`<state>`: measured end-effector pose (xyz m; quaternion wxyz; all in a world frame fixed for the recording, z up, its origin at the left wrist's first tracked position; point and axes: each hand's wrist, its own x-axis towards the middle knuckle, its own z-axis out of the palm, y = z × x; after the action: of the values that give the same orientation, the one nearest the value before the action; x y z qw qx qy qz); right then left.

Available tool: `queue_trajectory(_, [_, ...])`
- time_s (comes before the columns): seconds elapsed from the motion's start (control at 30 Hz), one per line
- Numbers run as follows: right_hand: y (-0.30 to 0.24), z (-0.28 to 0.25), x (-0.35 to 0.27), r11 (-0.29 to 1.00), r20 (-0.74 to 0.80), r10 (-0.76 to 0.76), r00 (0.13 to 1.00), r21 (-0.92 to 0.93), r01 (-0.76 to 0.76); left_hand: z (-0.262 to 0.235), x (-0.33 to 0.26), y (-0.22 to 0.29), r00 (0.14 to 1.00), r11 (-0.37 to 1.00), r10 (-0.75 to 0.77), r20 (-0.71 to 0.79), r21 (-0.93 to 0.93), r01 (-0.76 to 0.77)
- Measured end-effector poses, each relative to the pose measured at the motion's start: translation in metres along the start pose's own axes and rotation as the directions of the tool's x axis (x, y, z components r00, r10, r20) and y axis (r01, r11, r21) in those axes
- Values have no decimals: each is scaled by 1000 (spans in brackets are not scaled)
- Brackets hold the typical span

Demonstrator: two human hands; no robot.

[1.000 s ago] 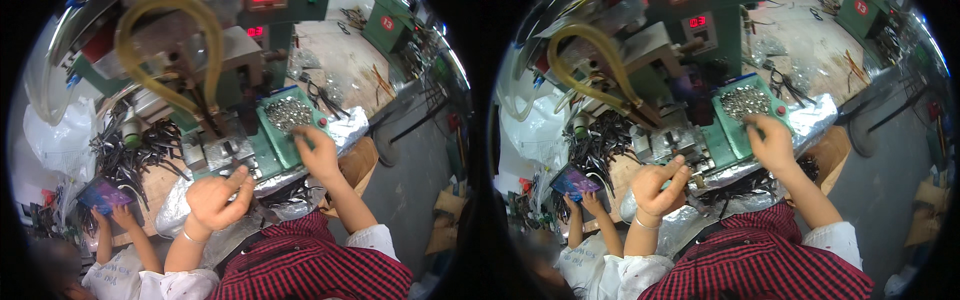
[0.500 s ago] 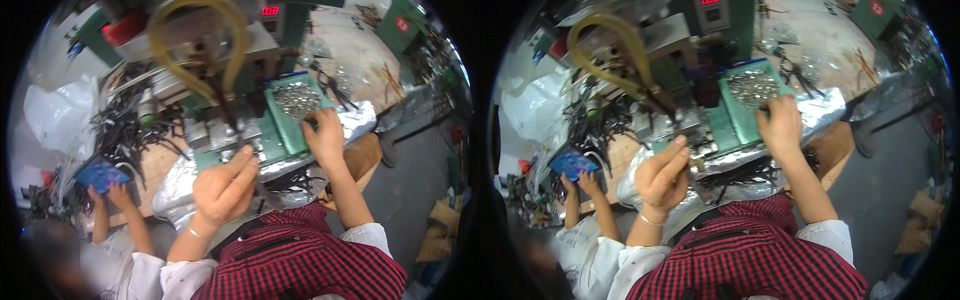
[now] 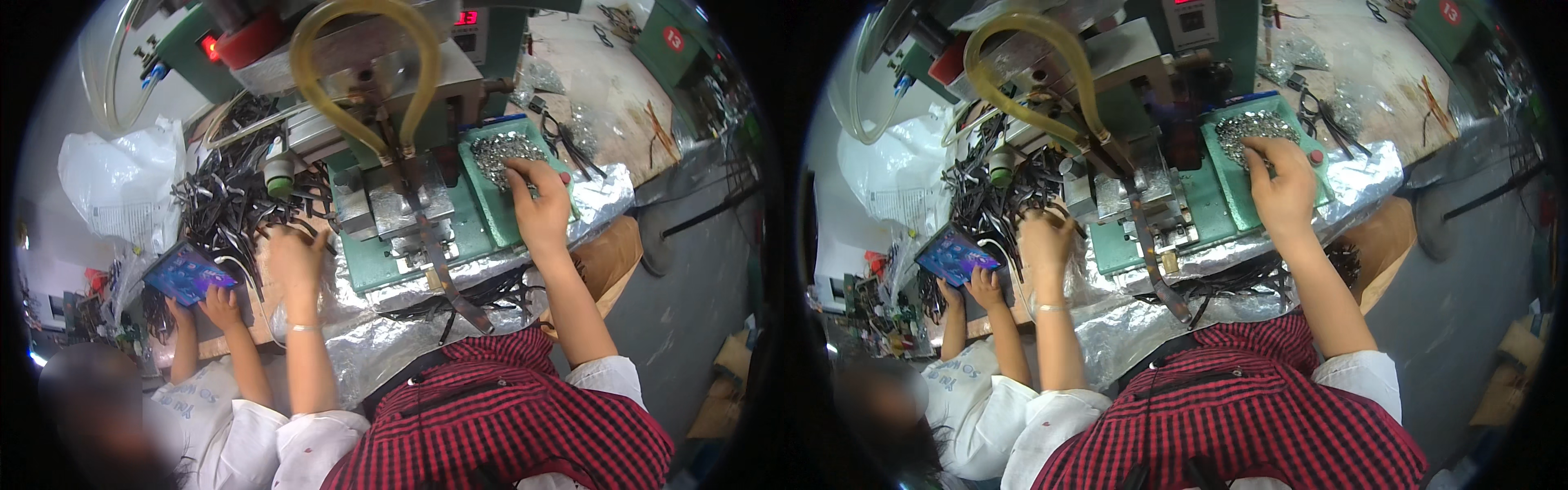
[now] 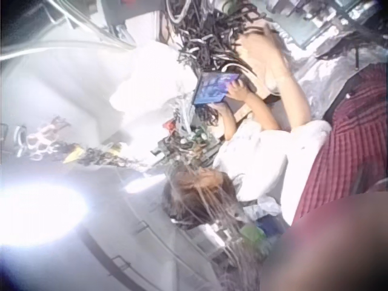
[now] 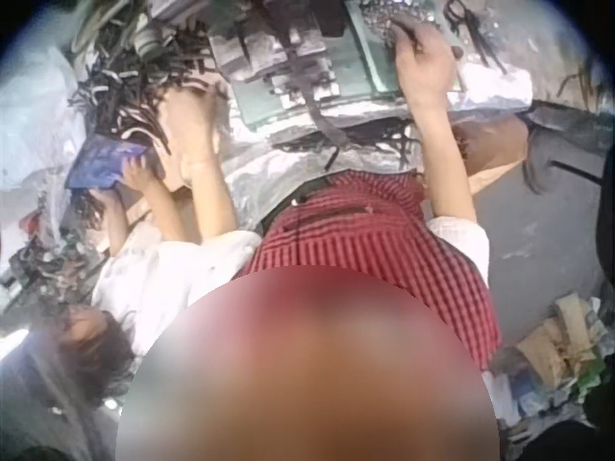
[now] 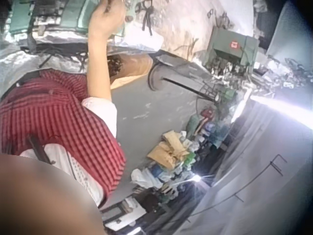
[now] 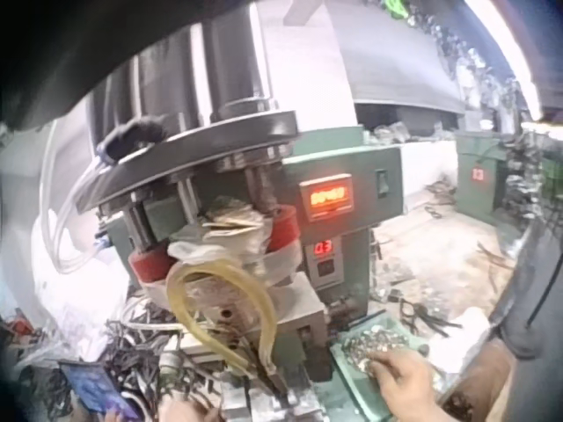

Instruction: The person repeatedly picks small metal components from a tray and places them into a press machine, then removes the assembled pieces. The process is continuous and repetitive, with the person handling components one at a time.

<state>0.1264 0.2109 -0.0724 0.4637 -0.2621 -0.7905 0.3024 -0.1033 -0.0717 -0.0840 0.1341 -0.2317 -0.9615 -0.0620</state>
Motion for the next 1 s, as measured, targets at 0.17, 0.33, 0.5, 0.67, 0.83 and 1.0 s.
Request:
queue_trajectory(0.17, [18, -23, -21, 993, -92, 88, 992, -75, -95, 39, 13, -24, 976, 936, -118, 182, -308, 170])
queue_trajectory(0.33, [21, -59, -40, 971, -115, 241, 964, 14, -241, 15, 13, -67, 911, 761, -16, 412, -586, 278])
queue_trajectory(0.5, [-45, -46, -18, 990, 83, 3, 997, 142, -14, -28, -13, -52, 930, 202, 64, 363, -917, 344])
queue_trajectory(0.67, [-82, 22, 14, 921, 145, -21, 989, 389, -37, -18, -5, -17, 977, 155, 49, 207, -968, 197])
queue_trajectory(0.83, [-90, 39, -10, 786, 161, 90, 983, 595, -169, -2, -31, -20, 975, 34, -135, 175, -983, 181])
queue_trajectory(1.0, [-109, 38, 0, 665, 192, 152, 969, 706, -244, -77, -16, 33, 929, 134, -168, -330, -941, -310])
